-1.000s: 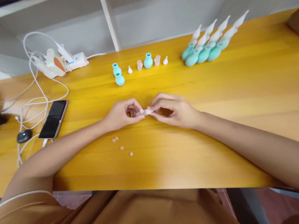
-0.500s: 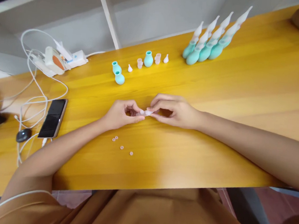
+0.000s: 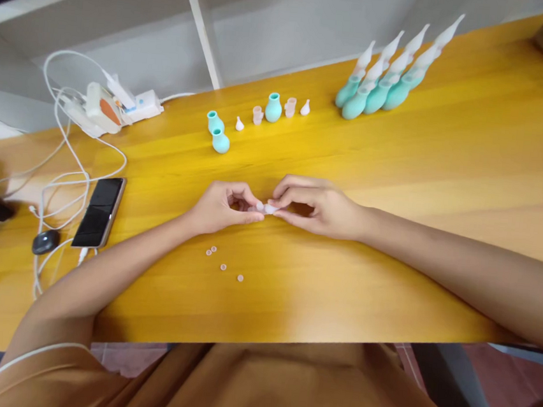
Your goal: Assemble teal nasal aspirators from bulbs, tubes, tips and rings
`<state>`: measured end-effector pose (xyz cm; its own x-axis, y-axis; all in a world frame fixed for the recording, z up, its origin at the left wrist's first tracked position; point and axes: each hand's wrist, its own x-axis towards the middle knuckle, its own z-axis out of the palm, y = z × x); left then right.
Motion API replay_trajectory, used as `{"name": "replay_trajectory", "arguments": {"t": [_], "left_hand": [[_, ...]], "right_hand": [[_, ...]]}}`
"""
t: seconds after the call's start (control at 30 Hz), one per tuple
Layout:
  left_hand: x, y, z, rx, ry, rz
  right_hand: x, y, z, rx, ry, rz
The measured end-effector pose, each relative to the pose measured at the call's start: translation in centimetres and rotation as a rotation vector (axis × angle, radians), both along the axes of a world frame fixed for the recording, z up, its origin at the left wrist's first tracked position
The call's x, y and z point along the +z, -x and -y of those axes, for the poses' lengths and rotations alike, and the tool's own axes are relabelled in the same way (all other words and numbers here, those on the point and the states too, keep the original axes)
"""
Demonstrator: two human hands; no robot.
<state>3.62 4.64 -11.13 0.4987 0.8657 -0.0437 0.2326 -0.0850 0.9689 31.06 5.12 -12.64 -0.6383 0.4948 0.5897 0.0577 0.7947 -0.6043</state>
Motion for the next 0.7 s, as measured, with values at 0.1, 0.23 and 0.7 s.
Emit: {"name": "replay_trajectory", "arguments": {"t": [0.1, 0.23, 0.7], "left_hand": [[-0.07, 0.06, -0.09, -0.014, 0.029, 0.055], [-0.25, 0.13, -0.24, -0.033, 0.030, 0.083], [-0.26, -0.73, 0.14, 0.024, -0.184, -0.029]], "right_hand": [[0.17, 0.08, 0.05, 0.009, 0.006, -0.022], [0.10, 0.23, 0.16, 0.017, -0.019, -0.048], [0.21, 0.12, -0.14, -0.229, -0.138, -0.051]]}}
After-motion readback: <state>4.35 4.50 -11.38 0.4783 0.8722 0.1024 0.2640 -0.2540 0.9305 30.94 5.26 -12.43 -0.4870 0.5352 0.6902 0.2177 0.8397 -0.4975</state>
